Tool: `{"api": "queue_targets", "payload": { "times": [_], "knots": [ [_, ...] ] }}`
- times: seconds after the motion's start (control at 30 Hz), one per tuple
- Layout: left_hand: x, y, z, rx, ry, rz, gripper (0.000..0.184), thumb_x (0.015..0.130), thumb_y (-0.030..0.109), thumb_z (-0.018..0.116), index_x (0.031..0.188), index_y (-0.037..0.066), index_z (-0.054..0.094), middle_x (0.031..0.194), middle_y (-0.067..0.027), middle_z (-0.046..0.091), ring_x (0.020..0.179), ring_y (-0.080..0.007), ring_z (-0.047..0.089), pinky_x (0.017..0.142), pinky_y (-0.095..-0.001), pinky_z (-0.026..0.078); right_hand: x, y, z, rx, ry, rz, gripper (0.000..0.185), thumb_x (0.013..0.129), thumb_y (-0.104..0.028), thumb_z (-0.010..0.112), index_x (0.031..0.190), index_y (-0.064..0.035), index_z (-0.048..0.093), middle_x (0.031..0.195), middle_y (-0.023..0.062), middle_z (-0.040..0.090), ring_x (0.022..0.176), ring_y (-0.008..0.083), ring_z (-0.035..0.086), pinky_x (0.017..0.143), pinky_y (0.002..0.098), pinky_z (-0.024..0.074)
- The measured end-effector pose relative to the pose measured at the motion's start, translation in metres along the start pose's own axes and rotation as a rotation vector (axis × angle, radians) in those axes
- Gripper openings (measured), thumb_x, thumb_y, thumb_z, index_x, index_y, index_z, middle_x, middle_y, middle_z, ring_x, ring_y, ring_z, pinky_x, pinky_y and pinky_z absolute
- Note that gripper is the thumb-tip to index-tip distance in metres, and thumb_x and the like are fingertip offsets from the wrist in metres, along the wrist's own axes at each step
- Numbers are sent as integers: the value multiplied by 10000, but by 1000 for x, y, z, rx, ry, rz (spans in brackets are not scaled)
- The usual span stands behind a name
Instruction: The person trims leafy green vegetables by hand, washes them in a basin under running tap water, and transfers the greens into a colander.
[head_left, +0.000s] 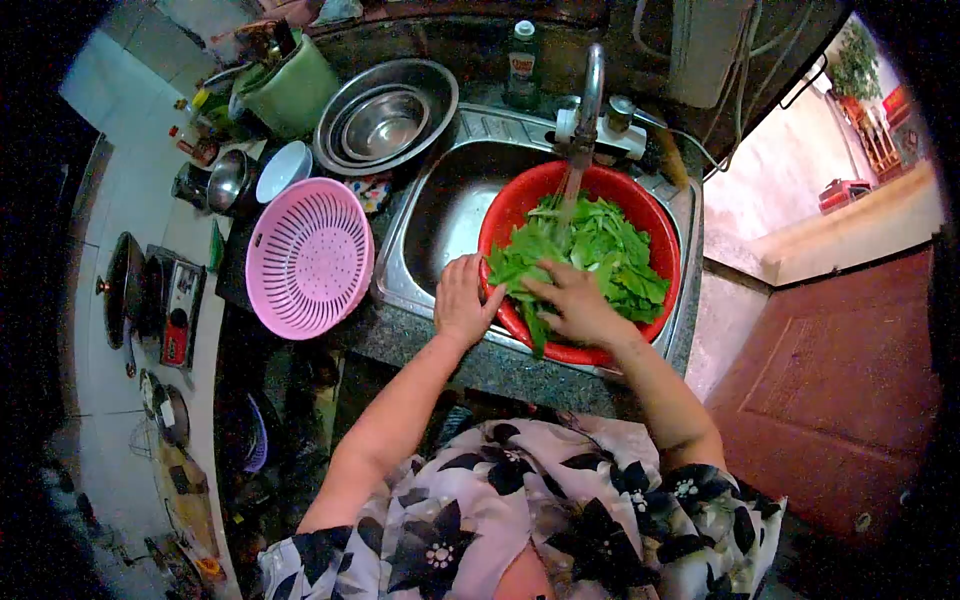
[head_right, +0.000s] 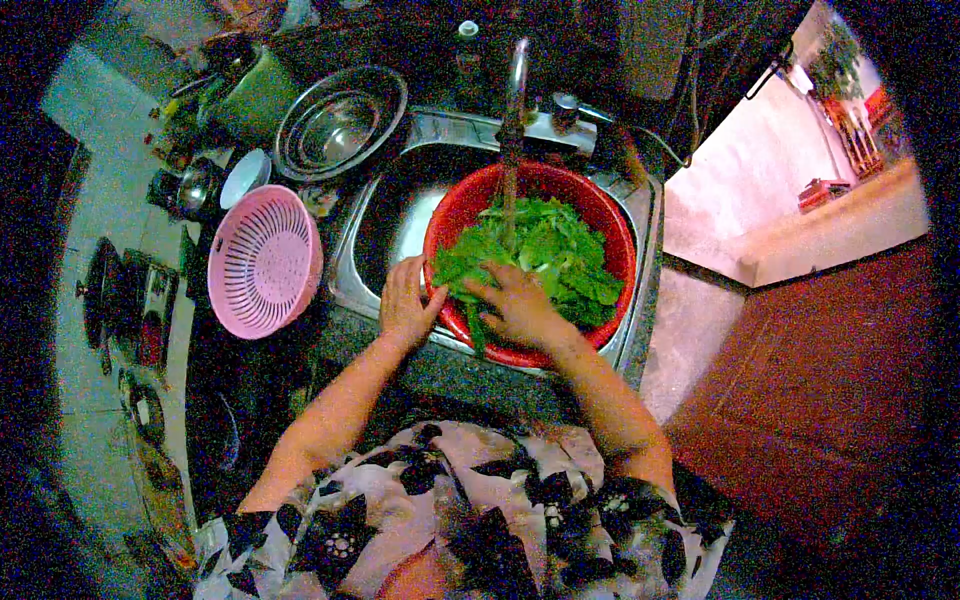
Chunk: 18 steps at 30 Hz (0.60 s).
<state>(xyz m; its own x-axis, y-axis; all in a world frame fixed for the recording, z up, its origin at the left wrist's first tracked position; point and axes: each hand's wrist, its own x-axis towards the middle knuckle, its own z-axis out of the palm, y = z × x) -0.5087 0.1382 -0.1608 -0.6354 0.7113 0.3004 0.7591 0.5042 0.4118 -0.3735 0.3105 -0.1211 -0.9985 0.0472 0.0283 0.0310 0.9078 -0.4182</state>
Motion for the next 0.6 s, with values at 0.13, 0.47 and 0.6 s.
{"api": "queue_targets", "payload": {
  "times": [0.13, 0.47, 0.6],
  "knots": [
    [0, 1, -4, -62, 39, 4, 579, 763, 306, 621, 1239, 61, 399, 1212, -162, 436, 1162, -337, 370, 994, -438, 286, -12, 46, -5, 454, 220, 197, 638, 730, -22, 595, 1316, -169, 390, 1160, 122, 413, 1049, 240, 467, 853, 327, 420],
    [1, 59, -16, -262, 158, 242, 301, 742, 137, 606, 1026, 55, 553, 1124, -132, 458, 1103, -338, 393, 949, -435, 307, -25, 54, -60, 1716, 538, 300, 704, 727, -20, 624, 1341, -98, 288, 1081, 91, 539, 938, 216, 559, 786, 304, 478],
    [12, 89, -12, -575, -9, 128, 258, 801, 128, 581, 1041, 38, 552, 1031, -102, 540, 973, -269, 513, 863, -397, 400, -32, 43, -69, 1883, 466, 208, 746, 728, -46, 633, 1362, -104, 245, 1244, 123, 462, 1052, 237, 520, 859, 337, 461]
  ]
}}
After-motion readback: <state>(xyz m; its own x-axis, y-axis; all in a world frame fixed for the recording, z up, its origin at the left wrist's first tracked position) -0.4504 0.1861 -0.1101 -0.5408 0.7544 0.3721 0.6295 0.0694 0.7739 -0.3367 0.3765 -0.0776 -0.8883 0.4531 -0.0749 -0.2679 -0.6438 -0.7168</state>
